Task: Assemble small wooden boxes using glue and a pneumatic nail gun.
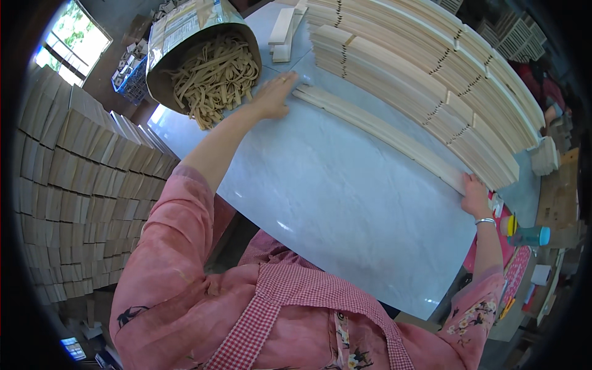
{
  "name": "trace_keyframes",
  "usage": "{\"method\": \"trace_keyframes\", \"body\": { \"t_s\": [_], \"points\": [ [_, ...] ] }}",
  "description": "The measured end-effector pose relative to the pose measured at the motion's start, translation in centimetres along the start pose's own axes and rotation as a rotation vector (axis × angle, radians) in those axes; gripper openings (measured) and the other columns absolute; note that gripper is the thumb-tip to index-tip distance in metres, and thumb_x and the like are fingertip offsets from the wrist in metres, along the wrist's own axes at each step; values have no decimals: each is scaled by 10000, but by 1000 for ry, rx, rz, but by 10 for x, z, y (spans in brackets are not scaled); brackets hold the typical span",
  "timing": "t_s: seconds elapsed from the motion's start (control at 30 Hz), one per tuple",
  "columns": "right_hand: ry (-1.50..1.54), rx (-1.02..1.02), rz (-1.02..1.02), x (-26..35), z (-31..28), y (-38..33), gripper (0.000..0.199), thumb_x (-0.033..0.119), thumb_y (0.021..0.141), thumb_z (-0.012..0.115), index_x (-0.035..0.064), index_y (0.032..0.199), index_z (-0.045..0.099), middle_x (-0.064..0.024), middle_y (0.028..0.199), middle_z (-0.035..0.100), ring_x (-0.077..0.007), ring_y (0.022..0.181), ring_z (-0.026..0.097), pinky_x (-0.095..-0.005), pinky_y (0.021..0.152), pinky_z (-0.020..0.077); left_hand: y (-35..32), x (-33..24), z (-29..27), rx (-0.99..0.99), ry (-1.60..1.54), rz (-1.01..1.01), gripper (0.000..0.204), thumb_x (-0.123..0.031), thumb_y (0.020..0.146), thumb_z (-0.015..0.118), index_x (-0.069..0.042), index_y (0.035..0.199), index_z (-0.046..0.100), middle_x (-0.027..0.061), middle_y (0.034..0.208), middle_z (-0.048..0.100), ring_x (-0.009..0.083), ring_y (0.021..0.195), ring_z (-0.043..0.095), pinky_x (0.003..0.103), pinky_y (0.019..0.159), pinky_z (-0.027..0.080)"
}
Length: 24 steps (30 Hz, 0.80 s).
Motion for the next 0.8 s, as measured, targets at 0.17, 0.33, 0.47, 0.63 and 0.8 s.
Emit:
{"method": "trace_keyframes", "body": {
  "t_s": [0.17, 0.33, 0.47, 0.63, 0.8],
  "points": [
    [313, -73, -83, -3, -35, -23, 557, -28, 715, 562, 15, 1268, 608, -173, 1214, 655, -372, 1069, 619, -401, 961, 493, 31, -17, 17, 113, 65, 213, 493, -75, 786, 639, -98, 1278, 621, 76, 1351, 618, 291, 1225, 562, 404, 973, 469],
    [750, 69, -15, 1, -52, -67, 317, 54, 769, 543, -9, 1057, 659, -219, 889, 687, -392, 773, 619, -450, 731, 507, 48, 4, 8, 295, -216, 69, 243, -73, 798, 642, -48, 1030, 712, 63, 1006, 739, 279, 893, 641, 398, 791, 502],
    [659, 44, 9, 23, -67, -112, 238, 117, 823, 569, -3, 1020, 632, -229, 827, 670, -418, 729, 614, -483, 698, 496, 24, 3, -3, 440, -279, 132, 138, -104, 797, 648, -54, 901, 725, 55, 839, 731, 261, 768, 643, 384, 713, 489],
    [510, -63, 126, 35, -39, -138, 207, 196, 881, 596, 5, 960, 590, -241, 808, 661, -453, 725, 614, -520, 683, 491, -20, -9, -6, 562, -174, 147, 138, -117, 814, 649, -45, 903, 727, 53, 791, 718, 247, 728, 611, 378, 696, 489],
    [396, -197, 317, 71, -33, -145, 235, 243, 924, 600, 9, 934, 569, -254, 819, 667, -488, 740, 624, -557, 679, 503, -64, -24, -12, 553, -166, 141, 147, -149, 818, 642, -48, 879, 728, 79, 828, 733, 268, 759, 641, 398, 710, 511]
  ]
}}
Point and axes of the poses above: each hand's wrist, its own y-axis towards the middle knuckle, its own z-axis out of the palm, x = y × z, the point moved 9 cm from there along y, towards the middle knuckle
